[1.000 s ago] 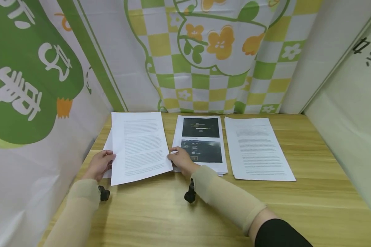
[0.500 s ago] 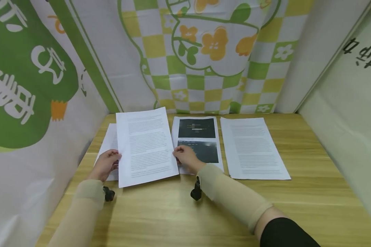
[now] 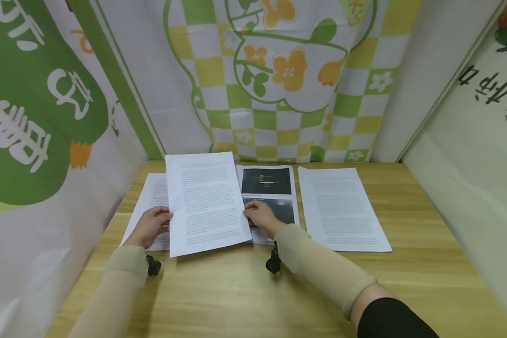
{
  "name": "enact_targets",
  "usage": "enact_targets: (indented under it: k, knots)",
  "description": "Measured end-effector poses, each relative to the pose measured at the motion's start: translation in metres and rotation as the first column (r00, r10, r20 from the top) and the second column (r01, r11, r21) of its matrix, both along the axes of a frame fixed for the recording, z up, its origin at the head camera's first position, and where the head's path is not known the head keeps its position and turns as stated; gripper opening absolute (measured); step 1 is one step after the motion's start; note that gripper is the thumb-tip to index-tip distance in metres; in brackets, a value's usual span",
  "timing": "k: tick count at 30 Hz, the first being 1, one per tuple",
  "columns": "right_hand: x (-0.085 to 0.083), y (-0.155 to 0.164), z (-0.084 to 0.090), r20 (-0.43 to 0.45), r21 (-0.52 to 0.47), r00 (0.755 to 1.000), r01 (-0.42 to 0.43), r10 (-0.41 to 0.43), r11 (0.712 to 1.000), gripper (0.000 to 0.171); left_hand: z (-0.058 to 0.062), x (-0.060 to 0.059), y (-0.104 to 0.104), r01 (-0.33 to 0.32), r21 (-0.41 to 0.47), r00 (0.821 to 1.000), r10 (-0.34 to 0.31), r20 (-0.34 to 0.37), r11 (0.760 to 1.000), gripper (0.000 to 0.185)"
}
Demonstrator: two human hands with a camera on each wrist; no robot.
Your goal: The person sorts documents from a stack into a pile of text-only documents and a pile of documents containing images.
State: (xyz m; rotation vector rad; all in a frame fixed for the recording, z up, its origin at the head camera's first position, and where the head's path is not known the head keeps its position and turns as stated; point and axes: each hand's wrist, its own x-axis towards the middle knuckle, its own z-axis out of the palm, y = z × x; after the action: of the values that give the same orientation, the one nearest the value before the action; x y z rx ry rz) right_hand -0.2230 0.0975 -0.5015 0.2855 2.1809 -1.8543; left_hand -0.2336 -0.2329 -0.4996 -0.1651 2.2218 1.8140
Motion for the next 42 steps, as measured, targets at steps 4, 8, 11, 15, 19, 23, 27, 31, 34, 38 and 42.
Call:
enact_targets:
  k: [4,8,11,15,19,23,27,31,34,38,42]
  knots:
    - [-0.002,0.003,0.001,0.016,0.012,1.000,0.026,-0.026,1.000,0.017,-0.003,-0.003,0.003,0.000,-0.001,1.000,0.000,0.002,1.000,0.023]
    - [-0.004,0.005,0.003,0.024,0.009,0.999,0.022,-0.022,1.000,0.016,-0.005,-0.005,0.005,-0.019,-0.009,1.000,0.019,0.013,1.000,0.023]
    - [-0.004,0.007,0.006,0.018,0.005,1.000,0.013,-0.013,1.000,0.016,-0.005,-0.005,0.007,-0.029,-0.006,0.999,0.029,0.013,1.000,0.024]
    - [-0.002,0.014,0.007,0.007,0.020,1.000,0.006,-0.006,1.000,0.014,-0.008,-0.005,0.012,-0.007,0.003,1.000,0.007,0.008,1.000,0.025]
    - [0.000,0.023,0.006,0.004,0.015,1.000,0.002,-0.002,1.000,0.013,-0.006,-0.003,0.019,0.035,0.005,0.999,-0.035,0.012,0.999,0.031]
    - [0.001,0.033,0.007,-0.002,-0.009,1.000,-0.006,0.006,1.000,0.013,-0.003,-0.003,0.027,0.061,0.008,0.998,-0.061,0.009,0.998,0.037]
    - [0.002,0.041,0.008,-0.014,-0.035,1.000,0.007,-0.007,0.999,0.013,-0.001,-0.003,0.036,0.064,0.035,0.998,-0.065,0.019,0.997,0.037]
    - [0.003,0.048,0.010,-0.030,-0.050,0.999,0.026,-0.027,0.998,0.013,-0.001,-0.003,0.046,0.076,0.047,0.996,-0.078,0.034,0.996,0.036]
    - [0.003,0.055,0.010,-0.045,-0.058,0.998,0.040,-0.042,0.998,0.014,-0.001,-0.001,0.054,0.087,0.041,0.995,-0.088,0.038,0.995,0.034]
    - [0.002,0.066,0.007,-0.051,-0.082,0.996,0.062,-0.066,0.995,0.014,-0.002,0.000,0.061,0.092,0.041,0.995,-0.093,0.036,0.995,0.034]
    - [0.000,0.074,0.004,-0.049,-0.100,0.995,0.080,-0.085,0.992,0.013,-0.003,0.001,0.068,0.098,0.047,0.995,-0.099,0.029,0.994,0.034]
